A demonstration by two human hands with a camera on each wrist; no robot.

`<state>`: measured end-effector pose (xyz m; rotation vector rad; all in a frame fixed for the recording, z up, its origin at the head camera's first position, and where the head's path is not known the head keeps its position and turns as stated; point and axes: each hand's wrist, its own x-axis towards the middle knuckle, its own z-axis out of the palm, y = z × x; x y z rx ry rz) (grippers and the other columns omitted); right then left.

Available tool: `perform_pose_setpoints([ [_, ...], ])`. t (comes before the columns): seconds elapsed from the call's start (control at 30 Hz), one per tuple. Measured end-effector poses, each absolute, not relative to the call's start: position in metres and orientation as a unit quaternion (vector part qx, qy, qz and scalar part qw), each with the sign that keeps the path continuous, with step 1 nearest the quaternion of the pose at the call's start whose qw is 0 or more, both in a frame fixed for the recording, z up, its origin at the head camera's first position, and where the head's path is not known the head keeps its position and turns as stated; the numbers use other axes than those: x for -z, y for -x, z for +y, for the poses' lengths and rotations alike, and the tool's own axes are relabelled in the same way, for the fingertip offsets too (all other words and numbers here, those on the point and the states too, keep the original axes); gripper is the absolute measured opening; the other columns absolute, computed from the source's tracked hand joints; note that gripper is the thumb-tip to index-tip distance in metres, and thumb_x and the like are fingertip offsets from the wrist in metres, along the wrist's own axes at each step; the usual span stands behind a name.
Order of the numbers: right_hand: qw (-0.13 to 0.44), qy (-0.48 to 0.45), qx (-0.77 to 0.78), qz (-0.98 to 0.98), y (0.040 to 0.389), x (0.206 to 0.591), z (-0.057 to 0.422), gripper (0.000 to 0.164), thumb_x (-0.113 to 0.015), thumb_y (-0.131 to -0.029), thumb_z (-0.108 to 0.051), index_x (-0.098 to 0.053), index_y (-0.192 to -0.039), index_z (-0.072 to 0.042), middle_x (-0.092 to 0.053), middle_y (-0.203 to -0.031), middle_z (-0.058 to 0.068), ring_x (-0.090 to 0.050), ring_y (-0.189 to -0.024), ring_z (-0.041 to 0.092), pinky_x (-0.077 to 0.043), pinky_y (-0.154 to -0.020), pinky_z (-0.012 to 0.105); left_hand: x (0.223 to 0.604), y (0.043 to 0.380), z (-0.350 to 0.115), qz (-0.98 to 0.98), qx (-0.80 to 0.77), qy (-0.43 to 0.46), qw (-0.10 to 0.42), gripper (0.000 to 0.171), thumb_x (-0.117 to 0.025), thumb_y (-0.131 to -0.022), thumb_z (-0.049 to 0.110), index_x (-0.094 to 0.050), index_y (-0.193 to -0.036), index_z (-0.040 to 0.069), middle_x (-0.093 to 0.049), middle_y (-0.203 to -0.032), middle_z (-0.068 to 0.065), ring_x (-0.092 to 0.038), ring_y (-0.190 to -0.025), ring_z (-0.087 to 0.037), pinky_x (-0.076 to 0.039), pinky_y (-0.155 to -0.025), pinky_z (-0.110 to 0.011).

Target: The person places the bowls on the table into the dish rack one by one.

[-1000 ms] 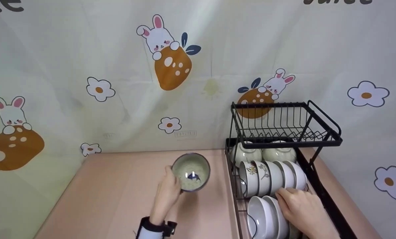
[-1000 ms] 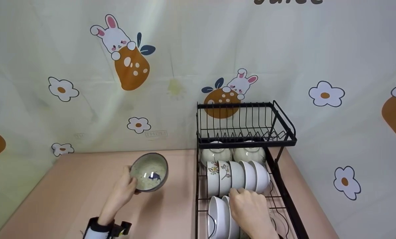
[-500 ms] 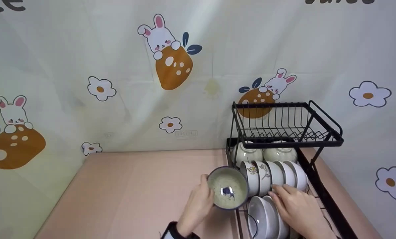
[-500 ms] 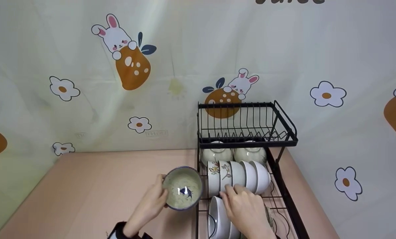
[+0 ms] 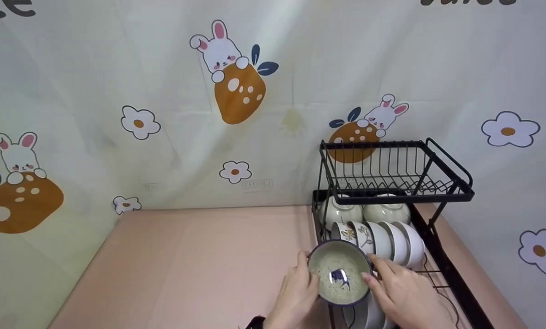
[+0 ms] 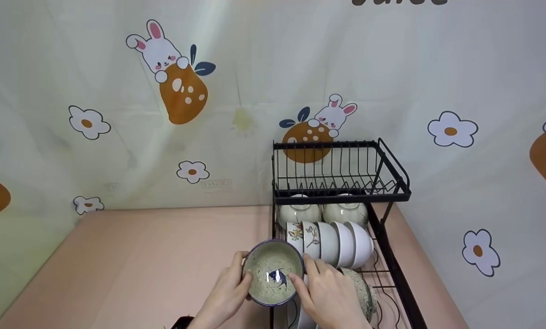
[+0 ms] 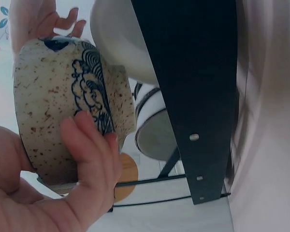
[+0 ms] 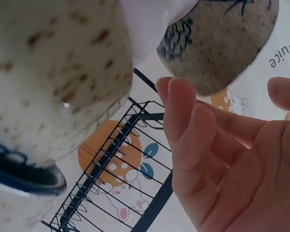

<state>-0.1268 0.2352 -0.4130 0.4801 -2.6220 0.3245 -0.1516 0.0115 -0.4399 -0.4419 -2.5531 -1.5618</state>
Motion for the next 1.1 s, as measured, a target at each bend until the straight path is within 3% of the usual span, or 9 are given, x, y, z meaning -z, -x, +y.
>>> perform_pose_setpoints([
  [0.17,0.210,-0.157,-0.138,-0.955,0.128,0.414,0.234,0.040,-0.068,-0.096,-0.030,-0.066,-0.126,-0.003,-0.074,-0.108,0.015,-0.073,-0.084,0.034,-0.058,-0.070,0.049,0.440,0.148,0.018,-0.850,0.498,0.157,0.072,0.032,-0.053,-0.098,0.003,-0.050,-0.129,-0.005,-0.070,-0.085,-0.011,-0.068,-0.076,-0.022,-0.058,-0.071,-0.039],
  [0.4,0.273,-0.185,-0.189,-0.925,0.131,0.419,0.232,0.032,-0.073,-0.087,-0.012,-0.066,-0.115,0.000,-0.066,-0.068,0.000,-0.063,-0.056,0.019,-0.051,-0.051,0.036,0.439,0.141,0.022,-0.850,0.491,0.175,0.074,0.032,-0.054,-0.097,0.002,-0.052,-0.129,0.002,-0.072,-0.089,-0.012,-0.065,-0.076,-0.015,-0.056,-0.069,-0.036],
  [0.53,0.291,-0.193,-0.236,-0.907,0.133,0.422,0.233,0.032,-0.075,-0.080,-0.004,-0.064,-0.110,-0.002,-0.060,-0.061,-0.005,-0.056,-0.049,0.010,-0.046,-0.045,0.029,0.439,0.137,0.024,-0.842,0.490,0.201,0.100,0.033,-0.055,-0.095,0.000,-0.051,-0.128,0.003,-0.069,-0.082,-0.007,-0.062,-0.071,-0.010,-0.055,-0.065,-0.031],
  [0.7,0.287,-0.184,-0.257,-0.905,0.132,0.422,0.235,0.035,-0.074,-0.073,0.004,-0.065,-0.106,-0.004,-0.065,-0.065,0.002,-0.061,-0.051,0.017,-0.051,-0.047,0.034,0.439,0.134,0.026,-0.836,0.490,0.214,0.120,0.032,-0.055,-0.095,0.000,-0.051,-0.127,0.002,-0.070,-0.087,-0.007,-0.063,-0.075,-0.009,-0.055,-0.068,-0.029],
  [0.9,0.226,-0.140,-0.279,-0.923,0.129,0.414,0.238,0.038,-0.068,-0.073,0.008,-0.067,-0.109,-0.003,-0.072,-0.079,0.017,-0.072,-0.067,0.037,-0.059,-0.062,0.049,0.441,0.135,0.027,-0.832,0.484,0.227,0.145,0.032,-0.056,-0.095,0.001,-0.052,-0.127,0.002,-0.073,-0.099,-0.014,-0.070,-0.088,-0.018,-0.058,-0.075,-0.034],
  [1.0,0.206,-0.124,-0.287,-0.927,0.129,0.411,0.238,0.037,-0.067,-0.075,0.008,-0.067,-0.111,-0.001,-0.073,-0.084,0.020,-0.072,-0.074,0.039,-0.059,-0.068,0.052,0.440,0.135,0.027,-0.826,0.498,0.229,0.133,0.032,-0.056,-0.097,0.004,-0.052,-0.129,0.002,-0.073,-0.103,-0.016,-0.071,-0.093,-0.020,-0.059,-0.078,-0.034],
  [1.1,0.226,-0.131,-0.278,-0.924,0.130,0.412,0.240,0.036,-0.067,-0.074,0.009,-0.067,-0.109,0.001,-0.073,-0.084,0.020,-0.072,-0.071,0.037,-0.059,-0.065,0.050,0.440,0.136,0.027,-0.818,0.515,0.234,0.111,0.034,-0.056,-0.100,0.007,-0.051,-0.133,0.001,-0.073,-0.106,-0.017,-0.072,-0.096,-0.020,-0.059,-0.082,-0.034],
])
